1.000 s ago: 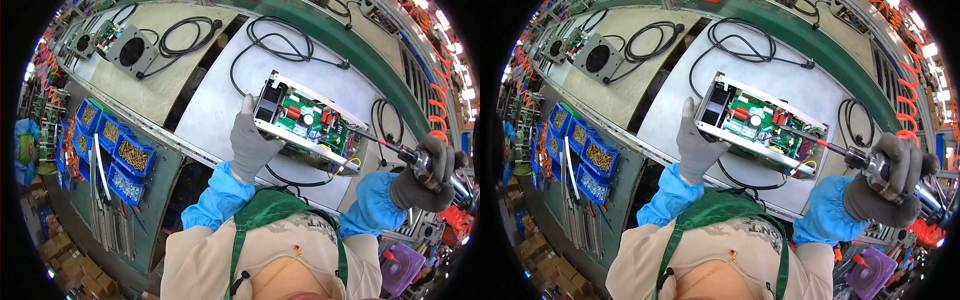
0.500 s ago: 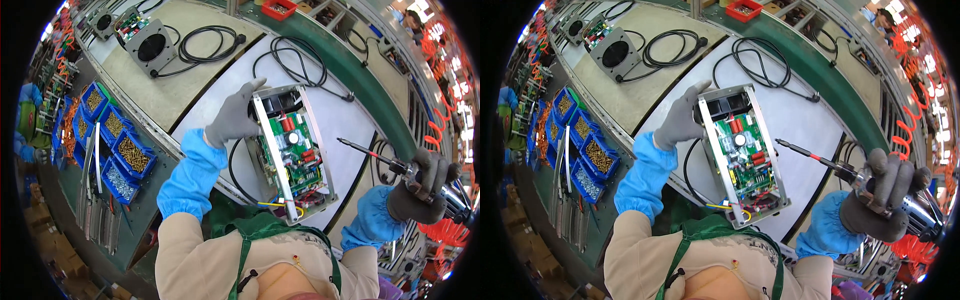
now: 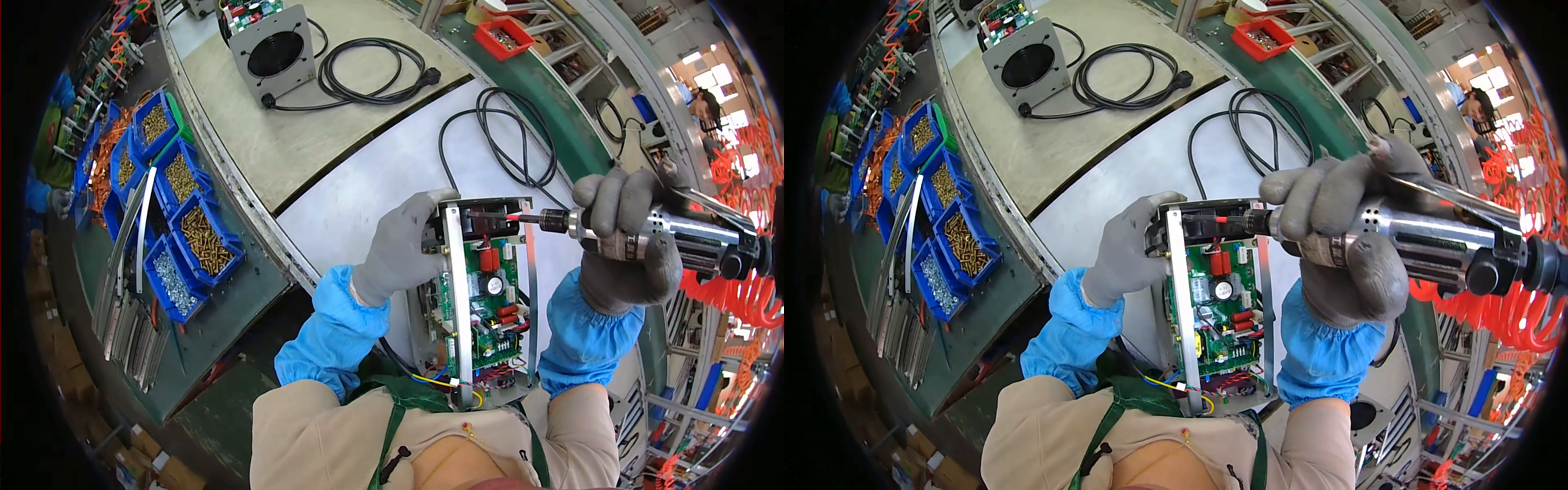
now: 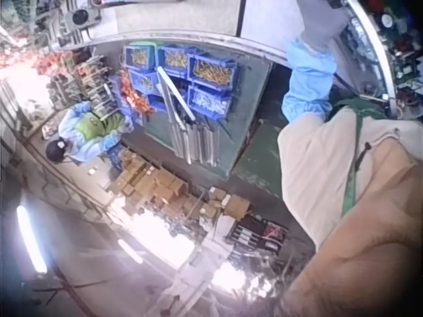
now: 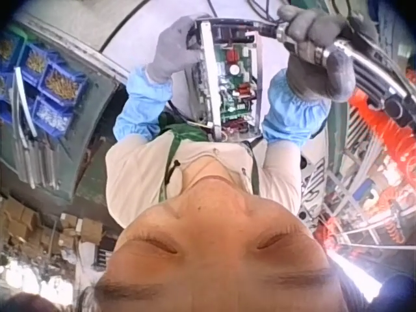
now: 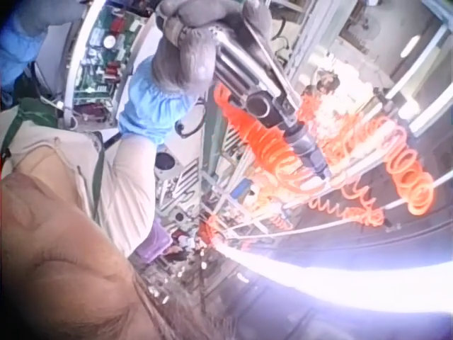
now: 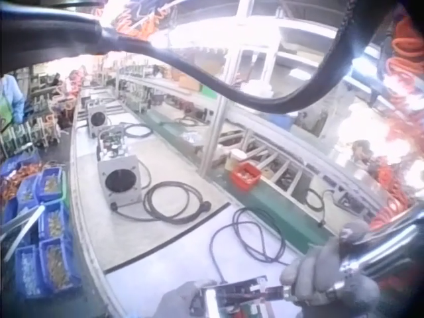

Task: Using a pneumatic screwdriver to fasten components inside an electronic chassis on an assembly line.

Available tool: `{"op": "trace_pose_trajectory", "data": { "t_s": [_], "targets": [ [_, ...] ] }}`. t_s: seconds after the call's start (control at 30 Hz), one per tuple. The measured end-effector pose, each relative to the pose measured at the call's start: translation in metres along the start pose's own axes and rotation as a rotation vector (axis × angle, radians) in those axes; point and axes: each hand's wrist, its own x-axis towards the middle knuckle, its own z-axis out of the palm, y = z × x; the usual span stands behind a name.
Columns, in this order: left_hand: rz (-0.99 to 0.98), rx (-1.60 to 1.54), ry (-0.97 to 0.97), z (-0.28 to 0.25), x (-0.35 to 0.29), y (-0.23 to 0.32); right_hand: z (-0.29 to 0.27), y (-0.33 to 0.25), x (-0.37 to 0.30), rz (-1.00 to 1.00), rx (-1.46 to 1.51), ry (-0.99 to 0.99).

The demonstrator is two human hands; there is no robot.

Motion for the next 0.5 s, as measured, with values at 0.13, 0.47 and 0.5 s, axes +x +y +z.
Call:
{"op": "trace_pose_trajectory", "data": {
  "t_s": [0.13, 0.47, 0.5],
  "targets": [
    [0.109, 0.088, 0.020, -0.002, 0.000, -0.002, 0.004, 0.015, 0.011, -0.023, -0.059, -0.186],
    [0.153, 0.094, 0.057, 0.000, -0.003, -0.003, 0.012, 0.025, 0.009, -0.017, -0.067, -0.212],
    [0.143, 0.094, 0.038, -0.001, -0.003, -0.001, 0.017, 0.024, 0.007, 0.001, -0.032, -0.153]
  ]
}}
